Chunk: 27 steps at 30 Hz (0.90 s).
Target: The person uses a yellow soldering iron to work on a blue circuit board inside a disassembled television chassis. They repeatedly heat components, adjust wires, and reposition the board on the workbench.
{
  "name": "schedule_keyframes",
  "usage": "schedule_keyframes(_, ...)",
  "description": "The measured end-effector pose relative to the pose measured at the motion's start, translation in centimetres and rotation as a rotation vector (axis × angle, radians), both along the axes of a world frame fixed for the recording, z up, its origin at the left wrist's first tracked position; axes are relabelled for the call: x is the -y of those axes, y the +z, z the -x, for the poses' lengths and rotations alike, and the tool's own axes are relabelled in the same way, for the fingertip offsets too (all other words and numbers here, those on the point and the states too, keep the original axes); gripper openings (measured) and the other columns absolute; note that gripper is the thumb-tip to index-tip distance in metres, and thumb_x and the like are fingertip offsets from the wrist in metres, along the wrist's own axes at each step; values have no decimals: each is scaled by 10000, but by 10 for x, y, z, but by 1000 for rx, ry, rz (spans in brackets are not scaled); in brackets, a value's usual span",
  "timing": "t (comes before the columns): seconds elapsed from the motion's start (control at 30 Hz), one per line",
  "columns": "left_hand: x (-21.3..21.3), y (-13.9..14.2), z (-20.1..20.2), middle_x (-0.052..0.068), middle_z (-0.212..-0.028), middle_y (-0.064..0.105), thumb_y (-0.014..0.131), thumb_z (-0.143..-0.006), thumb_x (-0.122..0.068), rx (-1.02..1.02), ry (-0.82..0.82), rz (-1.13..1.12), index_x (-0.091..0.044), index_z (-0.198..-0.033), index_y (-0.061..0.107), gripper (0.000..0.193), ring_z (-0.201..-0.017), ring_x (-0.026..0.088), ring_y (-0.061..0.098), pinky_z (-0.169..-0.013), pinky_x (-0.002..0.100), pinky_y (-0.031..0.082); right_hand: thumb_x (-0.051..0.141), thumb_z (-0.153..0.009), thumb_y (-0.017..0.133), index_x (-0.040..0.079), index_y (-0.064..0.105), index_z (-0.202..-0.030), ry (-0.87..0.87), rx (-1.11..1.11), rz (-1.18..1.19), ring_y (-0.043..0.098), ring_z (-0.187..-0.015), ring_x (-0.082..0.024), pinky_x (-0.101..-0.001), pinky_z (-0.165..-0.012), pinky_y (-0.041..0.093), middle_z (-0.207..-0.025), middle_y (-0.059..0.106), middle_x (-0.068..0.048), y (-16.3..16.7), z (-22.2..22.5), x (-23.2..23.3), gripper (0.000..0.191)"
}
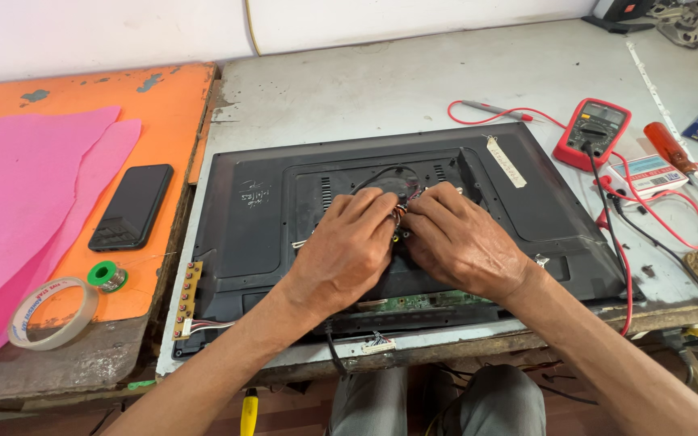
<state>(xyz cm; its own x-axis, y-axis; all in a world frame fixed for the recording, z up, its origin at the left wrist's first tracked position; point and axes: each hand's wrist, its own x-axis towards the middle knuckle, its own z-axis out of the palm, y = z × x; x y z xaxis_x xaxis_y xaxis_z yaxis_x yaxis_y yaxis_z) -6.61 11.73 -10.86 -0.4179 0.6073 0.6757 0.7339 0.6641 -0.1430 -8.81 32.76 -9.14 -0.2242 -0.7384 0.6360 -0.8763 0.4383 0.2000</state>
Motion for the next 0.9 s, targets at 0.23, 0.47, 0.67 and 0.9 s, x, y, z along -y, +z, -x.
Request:
schedule_keyframes(0.23,1,2,0,151,-1247,625,731,-843,-44,43,6,-12,99,-1065,710,264,-1196,276,572,-958,400,503,-38,-744,735,-81,649,-1069,-45,5,-5,595,-1001,-321,-403,-893,547,-1049,615,-161,2,-1,1,339)
schedule_keyframes(0.47,0,2,2,159,-1229,620,685,-951,-38,-49,17,8,104,-1049,698,173,-1164,261,599,-955,382,526,-62,-750,733,-104,644,-1047,-39,-25,-12,600,-1010,-334,-402,-888,542,-1038,613,-172,3,2,2,313)
schedule_keyframes(0.67,4,3,2,165,-1241,622,663,-961,-26,-96,27,69,115,-1043,695,167,-1190,261,602,-925,359,529,-24,-749,762,-102,643,-1039,-29,-2,5,590,-1004,-338,-413,-880,536,-1036,607,-172,3,1,4,323)
schedule_keyframes(0.9,4,1,2,153,-1271,617,674,-935,-53,-131,58,141,111,-1105,700,237,-1222,254,581,-960,345,525,-25,-767,761,-101,639,-1034,-60,7,-4,586,-1021,-331,-404,-894,541,-1048,603,-170,-3,3,2,303)
